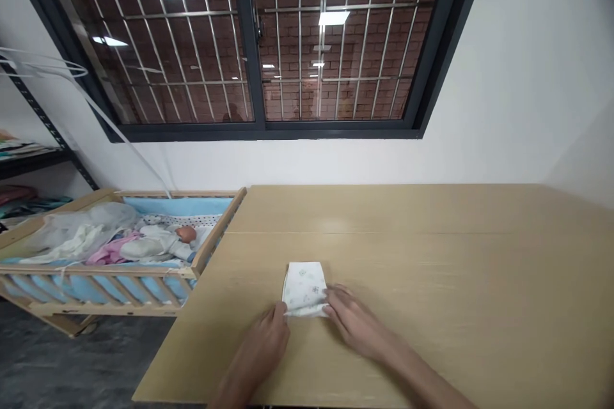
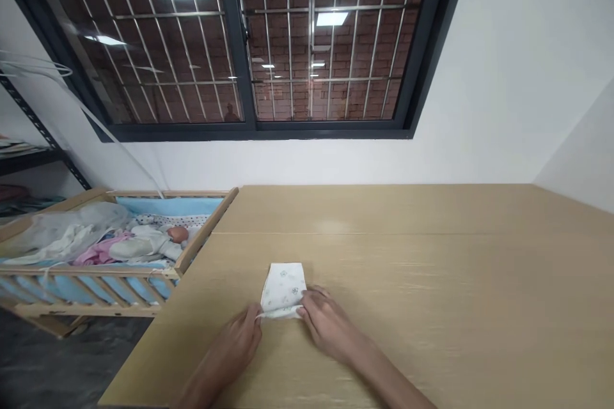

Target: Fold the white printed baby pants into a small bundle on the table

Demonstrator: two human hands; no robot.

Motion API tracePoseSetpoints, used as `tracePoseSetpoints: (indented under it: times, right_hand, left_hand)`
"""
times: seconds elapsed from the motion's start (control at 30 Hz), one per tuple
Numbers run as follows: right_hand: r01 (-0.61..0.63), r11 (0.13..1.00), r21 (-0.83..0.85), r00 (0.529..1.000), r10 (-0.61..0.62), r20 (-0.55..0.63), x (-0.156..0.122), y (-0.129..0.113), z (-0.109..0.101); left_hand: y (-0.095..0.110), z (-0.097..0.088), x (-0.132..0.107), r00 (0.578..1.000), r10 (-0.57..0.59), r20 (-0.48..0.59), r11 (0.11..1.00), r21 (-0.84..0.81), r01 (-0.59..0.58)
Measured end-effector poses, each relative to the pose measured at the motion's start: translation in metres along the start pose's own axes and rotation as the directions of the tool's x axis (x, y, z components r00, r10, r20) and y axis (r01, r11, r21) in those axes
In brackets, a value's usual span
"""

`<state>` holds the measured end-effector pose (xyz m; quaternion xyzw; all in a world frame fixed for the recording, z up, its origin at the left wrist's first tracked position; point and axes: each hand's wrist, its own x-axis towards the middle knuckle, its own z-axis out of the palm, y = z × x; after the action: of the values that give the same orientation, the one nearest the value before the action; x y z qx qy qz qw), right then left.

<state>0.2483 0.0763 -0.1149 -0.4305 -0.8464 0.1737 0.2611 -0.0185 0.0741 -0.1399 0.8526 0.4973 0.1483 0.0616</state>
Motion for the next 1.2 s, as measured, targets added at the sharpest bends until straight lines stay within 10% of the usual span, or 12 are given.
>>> tracePoseSetpoints:
  times: [0.27, 0.5, 0.67, 0.8, 0.9, 1.2]
  right_hand:
    - [-0.198, 0.953, 0.229, 0.951, 0.243, -0.190, 0.055, 0.046, 0.020]
    - [-0.497, 0.864, -0.073, 0.853, 0.472, -0.225, 0.088, 0.065, 0.044]
    - [-0.472, 0.861, -0.191, 0.866, 0.411, -0.286, 0.085, 0.055, 0.044]
    - [-0.048, 0.949, -0.311, 0.990, 0.004, -0.138, 0.073, 0.037, 0.047]
    - [0.136, 0.954, -0.266, 0.991, -0.127, 0.053, 0.063, 0.032, 0.050]
    - [-0.079, 0.977, -0.197, 0.995, 0.089, 0.045, 0.027, 0.064, 0.031]
  left_hand:
    - [-0.003, -0.026, 0.072, 0.992, -0.124, -0.007, 0.988, 0.095, 0.124]
    - [-0.018, -0.004, 0.113, 0.987, -0.142, -0.077, 0.971, 0.184, 0.154]
    - [-0.006, 0.003, 0.106, 0.978, -0.154, -0.139, 0.968, 0.179, 0.178]
    - [0.013, 0.017, 0.088, 0.978, 0.038, -0.204, 0.995, 0.096, -0.019]
    - [0.015, 0.036, 0.074, 0.979, 0.109, -0.173, 0.994, 0.046, -0.103]
    - [-0.033, 0.049, 0.038, 0.997, 0.044, -0.062, 0.993, 0.114, -0.037]
